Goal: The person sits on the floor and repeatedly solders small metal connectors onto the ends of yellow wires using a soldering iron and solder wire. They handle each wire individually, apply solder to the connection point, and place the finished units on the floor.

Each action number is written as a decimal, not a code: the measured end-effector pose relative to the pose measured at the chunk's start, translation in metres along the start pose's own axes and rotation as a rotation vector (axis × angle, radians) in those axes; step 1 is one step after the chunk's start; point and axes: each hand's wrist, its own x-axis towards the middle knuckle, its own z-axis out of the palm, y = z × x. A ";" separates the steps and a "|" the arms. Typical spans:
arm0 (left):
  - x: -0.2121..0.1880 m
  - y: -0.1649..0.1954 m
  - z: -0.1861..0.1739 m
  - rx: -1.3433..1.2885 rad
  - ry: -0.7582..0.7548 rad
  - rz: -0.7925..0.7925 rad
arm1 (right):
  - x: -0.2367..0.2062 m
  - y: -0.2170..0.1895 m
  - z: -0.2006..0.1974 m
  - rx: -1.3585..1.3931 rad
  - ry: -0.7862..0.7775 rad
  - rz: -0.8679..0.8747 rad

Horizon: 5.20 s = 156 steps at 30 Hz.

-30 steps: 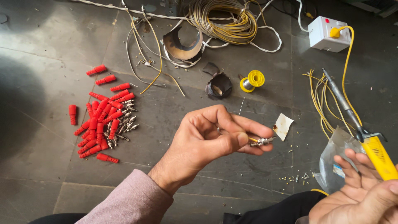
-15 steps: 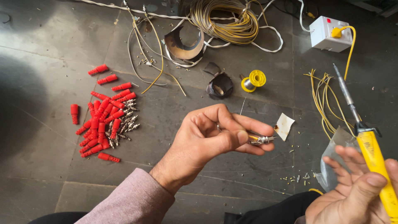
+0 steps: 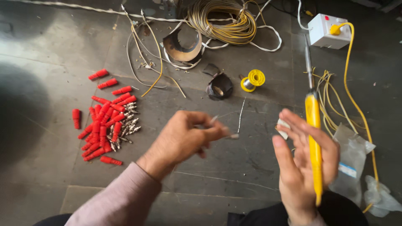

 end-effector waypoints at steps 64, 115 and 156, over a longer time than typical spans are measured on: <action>0.050 -0.117 -0.093 0.991 -0.062 0.983 | -0.056 0.112 0.112 -0.237 -0.381 -0.143; 0.065 -0.117 -0.068 1.207 0.103 0.837 | -0.056 0.110 0.113 -0.268 -0.398 -0.149; 0.075 -0.104 -0.055 1.259 0.070 0.671 | -0.005 0.109 -0.128 0.136 0.185 0.591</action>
